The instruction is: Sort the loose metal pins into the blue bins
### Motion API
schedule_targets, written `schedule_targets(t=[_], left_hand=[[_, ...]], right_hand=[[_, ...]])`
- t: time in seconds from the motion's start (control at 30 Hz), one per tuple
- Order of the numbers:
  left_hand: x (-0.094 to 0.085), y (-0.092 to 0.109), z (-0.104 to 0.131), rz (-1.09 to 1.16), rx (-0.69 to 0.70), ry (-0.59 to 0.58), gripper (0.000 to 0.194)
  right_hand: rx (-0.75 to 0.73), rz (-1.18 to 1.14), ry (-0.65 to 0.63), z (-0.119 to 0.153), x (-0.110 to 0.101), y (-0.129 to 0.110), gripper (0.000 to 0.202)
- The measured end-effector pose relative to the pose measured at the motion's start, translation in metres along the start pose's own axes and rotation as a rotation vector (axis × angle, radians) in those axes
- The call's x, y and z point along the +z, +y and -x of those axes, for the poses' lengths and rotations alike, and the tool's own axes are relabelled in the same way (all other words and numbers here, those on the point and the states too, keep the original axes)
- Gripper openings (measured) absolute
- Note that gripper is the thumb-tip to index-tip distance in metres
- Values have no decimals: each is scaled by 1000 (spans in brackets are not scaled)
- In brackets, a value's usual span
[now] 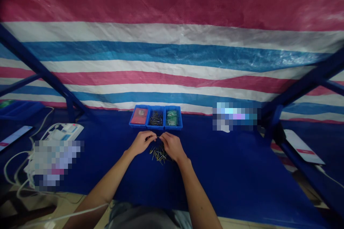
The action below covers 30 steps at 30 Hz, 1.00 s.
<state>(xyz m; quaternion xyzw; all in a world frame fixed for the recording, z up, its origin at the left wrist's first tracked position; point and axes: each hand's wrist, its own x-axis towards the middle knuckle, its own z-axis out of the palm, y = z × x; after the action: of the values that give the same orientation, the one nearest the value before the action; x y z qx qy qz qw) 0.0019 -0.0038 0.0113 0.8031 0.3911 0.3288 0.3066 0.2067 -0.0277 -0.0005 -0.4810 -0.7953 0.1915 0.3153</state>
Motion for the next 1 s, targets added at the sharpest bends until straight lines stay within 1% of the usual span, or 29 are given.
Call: schedule_targets(t=[0.23,0.4,0.63,0.83,1.0], left_hand=[[0,0,0,21,-23,19,29],[0,-2,0,32,-47,32,29],[0,-1,0,28,-36,7,28],[1,-1,1,-33,-31,-25,28],[1,-3,0,-29,-19,-36,28]], right_hand=[[17,-2,7,1,-4,-2,34],[2,-64,66,1,-4,-4,20],[-23,-85,91,1,1,-3,21],[-32,-61,69,1,7,-2,23],[-42,8,35,0,9,-2,23]])
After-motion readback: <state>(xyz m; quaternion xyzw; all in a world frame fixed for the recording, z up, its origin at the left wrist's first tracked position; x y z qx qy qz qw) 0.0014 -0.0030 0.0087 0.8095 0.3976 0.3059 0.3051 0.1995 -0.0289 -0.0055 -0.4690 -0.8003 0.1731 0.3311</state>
